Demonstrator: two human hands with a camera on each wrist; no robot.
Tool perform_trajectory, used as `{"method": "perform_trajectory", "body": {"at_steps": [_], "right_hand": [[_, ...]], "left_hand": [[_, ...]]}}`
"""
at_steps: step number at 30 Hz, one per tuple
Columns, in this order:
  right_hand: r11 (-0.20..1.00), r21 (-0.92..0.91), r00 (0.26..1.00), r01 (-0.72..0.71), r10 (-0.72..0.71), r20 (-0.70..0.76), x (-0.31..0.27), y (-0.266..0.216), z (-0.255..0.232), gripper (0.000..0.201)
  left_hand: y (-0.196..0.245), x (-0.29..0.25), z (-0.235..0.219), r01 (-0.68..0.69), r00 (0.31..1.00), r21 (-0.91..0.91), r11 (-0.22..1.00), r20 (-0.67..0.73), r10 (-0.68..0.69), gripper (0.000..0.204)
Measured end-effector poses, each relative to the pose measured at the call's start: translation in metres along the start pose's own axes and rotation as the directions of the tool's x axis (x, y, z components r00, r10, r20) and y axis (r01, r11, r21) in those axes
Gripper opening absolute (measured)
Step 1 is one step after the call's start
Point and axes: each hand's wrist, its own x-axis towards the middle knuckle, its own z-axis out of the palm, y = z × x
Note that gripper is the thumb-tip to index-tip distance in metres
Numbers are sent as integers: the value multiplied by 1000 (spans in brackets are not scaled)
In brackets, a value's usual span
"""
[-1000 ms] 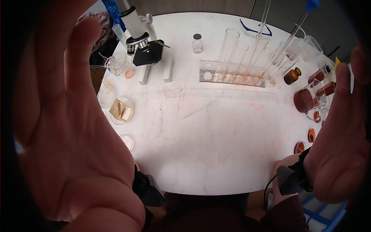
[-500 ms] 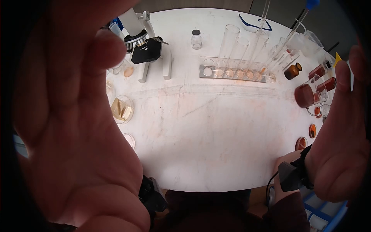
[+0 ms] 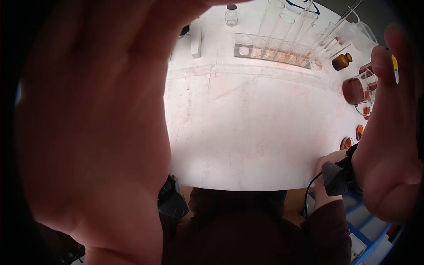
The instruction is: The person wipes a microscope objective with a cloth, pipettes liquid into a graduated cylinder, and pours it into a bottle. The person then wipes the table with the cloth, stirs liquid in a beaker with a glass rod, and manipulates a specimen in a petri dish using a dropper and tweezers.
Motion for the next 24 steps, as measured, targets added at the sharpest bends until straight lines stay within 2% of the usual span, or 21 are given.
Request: {"method": "perform_trajectory", "body": {"at_steps": [1, 2, 6, 14, 15, 18, 20, 24], "right_hand": [[1000, 6, 1000, -20, 20, -8, 8, 10, 5, 97], [1000, 6, 999, -28, 28, -16, 7, 12, 4, 97], [998, -1, 998, -58, 58, -17, 11, 15, 7, 97], [995, -9, 995, -99, 99, -14, 15, 17, 13, 97], [995, -10, 995, -103, 103, -14, 15, 17, 15, 97], [992, -10, 992, -127, 127, -19, 10, 8, 9, 97], [989, -9, 989, -147, 147, -16, 26, 21, 19, 97], [992, -38, 993, -121, 121, -6, 35, 9, 27, 96]], "left_hand": [[75, -83, 29, 17, 1000, 4, 1000, -2, -17, 94], [79, -88, 31, 24, 1000, 4, 1000, 5, -24, 94], [79, -94, 36, 32, 999, -7, 999, 10, -32, 94], [53, -72, 29, 31, 999, -21, 999, 31, -30, 95], [70, -91, 38, 30, 999, -22, 999, 34, -29, 95], [73, -87, 29, 40, 998, -25, 999, 40, -39, 95], [78, -89, 30, 45, 998, -27, 999, 36, -44, 95], [92, -83, 25, 3, 997, -53, 999, 71, 1, 95]]}}
